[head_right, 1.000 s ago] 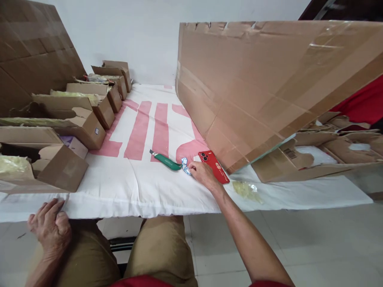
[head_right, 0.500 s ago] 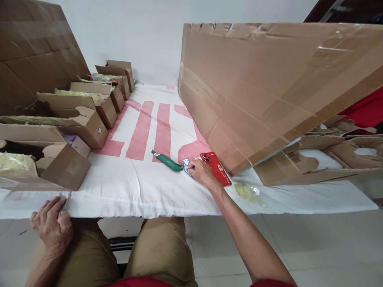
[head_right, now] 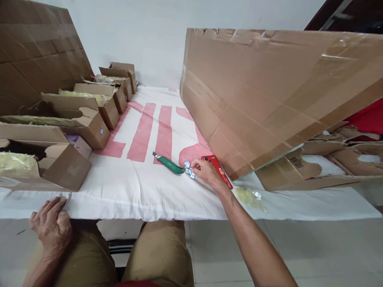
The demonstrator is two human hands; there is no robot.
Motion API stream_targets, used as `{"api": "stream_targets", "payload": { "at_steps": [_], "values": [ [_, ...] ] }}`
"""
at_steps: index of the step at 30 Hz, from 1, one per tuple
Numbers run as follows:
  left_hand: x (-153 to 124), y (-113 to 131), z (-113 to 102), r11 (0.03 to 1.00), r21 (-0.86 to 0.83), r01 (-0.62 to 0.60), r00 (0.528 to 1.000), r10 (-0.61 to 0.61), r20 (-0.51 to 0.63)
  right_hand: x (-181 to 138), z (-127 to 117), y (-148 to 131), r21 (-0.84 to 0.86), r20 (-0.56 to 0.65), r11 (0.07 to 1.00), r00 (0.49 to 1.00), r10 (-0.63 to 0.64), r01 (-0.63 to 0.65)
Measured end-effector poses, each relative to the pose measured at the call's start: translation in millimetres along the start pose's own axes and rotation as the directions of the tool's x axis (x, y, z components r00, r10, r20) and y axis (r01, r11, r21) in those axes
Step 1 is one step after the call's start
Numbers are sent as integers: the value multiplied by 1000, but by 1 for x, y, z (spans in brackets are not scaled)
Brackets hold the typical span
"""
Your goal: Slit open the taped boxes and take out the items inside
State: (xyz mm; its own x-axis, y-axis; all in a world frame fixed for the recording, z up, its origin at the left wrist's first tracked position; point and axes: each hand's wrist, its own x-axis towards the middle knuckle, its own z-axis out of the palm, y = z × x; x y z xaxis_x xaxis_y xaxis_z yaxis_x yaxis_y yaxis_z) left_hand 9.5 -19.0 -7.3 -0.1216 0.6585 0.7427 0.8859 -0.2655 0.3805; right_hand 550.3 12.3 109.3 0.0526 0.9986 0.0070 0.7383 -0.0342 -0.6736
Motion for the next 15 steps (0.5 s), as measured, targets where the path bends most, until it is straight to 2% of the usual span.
{"api": "stream_targets", "payload": {
  "at_steps": [7,15],
  "values": [
    [1,3,-1,999,-23,35,999,-35,17,19,1,3,-8,27,999,999,-31,31],
    [2,6,-1,998,-15,68,997,-68,23,41,-2,9,-108,95,994,996,4,6]
  ]
}}
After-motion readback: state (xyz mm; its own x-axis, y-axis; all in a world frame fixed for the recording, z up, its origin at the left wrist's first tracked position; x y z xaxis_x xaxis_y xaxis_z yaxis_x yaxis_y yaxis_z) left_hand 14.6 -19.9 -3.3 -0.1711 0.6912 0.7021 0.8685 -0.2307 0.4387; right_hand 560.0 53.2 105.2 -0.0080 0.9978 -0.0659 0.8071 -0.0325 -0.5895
